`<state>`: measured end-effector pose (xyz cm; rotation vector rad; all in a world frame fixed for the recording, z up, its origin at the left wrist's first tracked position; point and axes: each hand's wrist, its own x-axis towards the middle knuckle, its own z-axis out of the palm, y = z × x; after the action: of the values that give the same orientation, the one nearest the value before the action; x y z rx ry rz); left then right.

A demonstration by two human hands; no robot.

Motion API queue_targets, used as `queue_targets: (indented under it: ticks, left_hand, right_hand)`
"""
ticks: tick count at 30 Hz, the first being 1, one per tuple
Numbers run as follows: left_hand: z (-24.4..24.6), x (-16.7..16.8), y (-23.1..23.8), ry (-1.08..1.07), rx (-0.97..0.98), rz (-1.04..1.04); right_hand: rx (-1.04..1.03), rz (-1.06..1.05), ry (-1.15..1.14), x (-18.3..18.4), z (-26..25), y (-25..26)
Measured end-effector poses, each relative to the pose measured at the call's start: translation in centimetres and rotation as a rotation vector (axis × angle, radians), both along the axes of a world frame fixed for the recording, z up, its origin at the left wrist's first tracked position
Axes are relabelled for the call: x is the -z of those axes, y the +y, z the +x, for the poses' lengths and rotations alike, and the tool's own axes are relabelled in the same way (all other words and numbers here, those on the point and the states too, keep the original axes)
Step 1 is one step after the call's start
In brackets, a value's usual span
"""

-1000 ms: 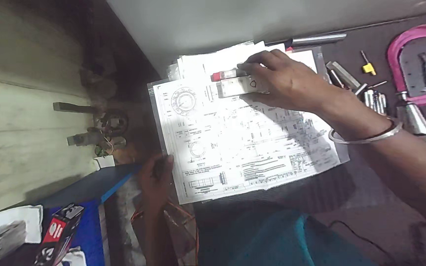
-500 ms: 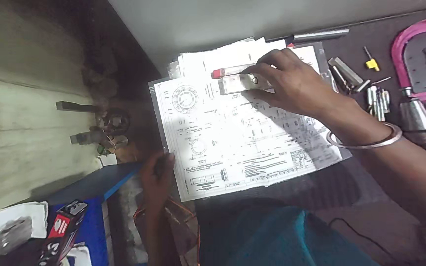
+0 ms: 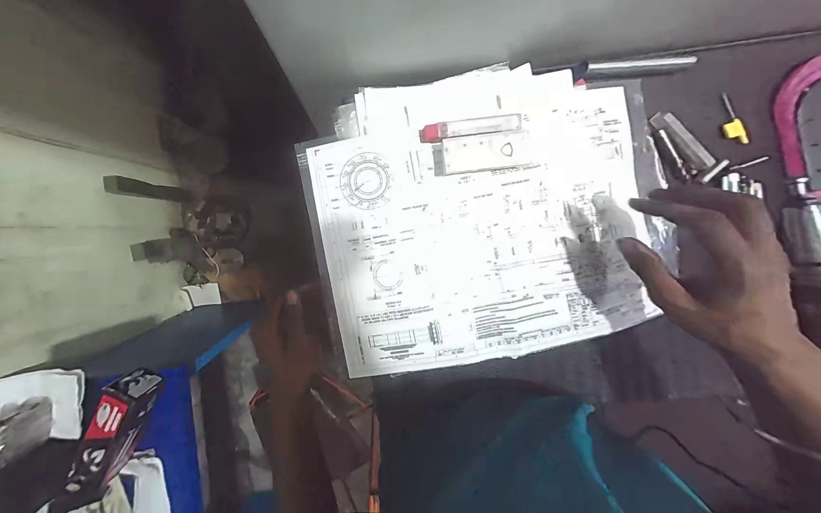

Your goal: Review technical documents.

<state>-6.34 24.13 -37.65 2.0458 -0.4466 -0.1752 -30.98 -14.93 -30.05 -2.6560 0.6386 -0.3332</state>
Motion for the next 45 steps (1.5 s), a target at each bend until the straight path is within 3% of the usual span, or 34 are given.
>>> queue_targets:
  ticks: [5, 11, 20, 40, 45]
  left_hand:
    - [1.2, -1.2, 0.8, -0.096, 0.079, 0.019]
    - [1.5, -3.0, -0.8, -0.204, 0.13, -0.043]
    - [1.1, -5.1, -5.1, -0.341, 0.307, 0.071]
    - [4.2, -5.2, -6.7, -0.443, 0.317, 0.242]
    - [3.0, -5.3, -8.6, -0.415, 0.41, 0.26]
  right_hand:
    - [0.28, 0.002, 0.009, 2.0, -9.0, 0.4]
    - [0.329, 0.142, -0.024, 6.6, -14.5, 3.4]
    - [0.348, 0.092, -0.068, 7.8, -14.4, 3.8]
    - [0.36, 0.071, -0.088, 8.0, -14.5, 3.8]
    - [0.411, 0.077, -0.045, 7.9, -14.6, 4.1]
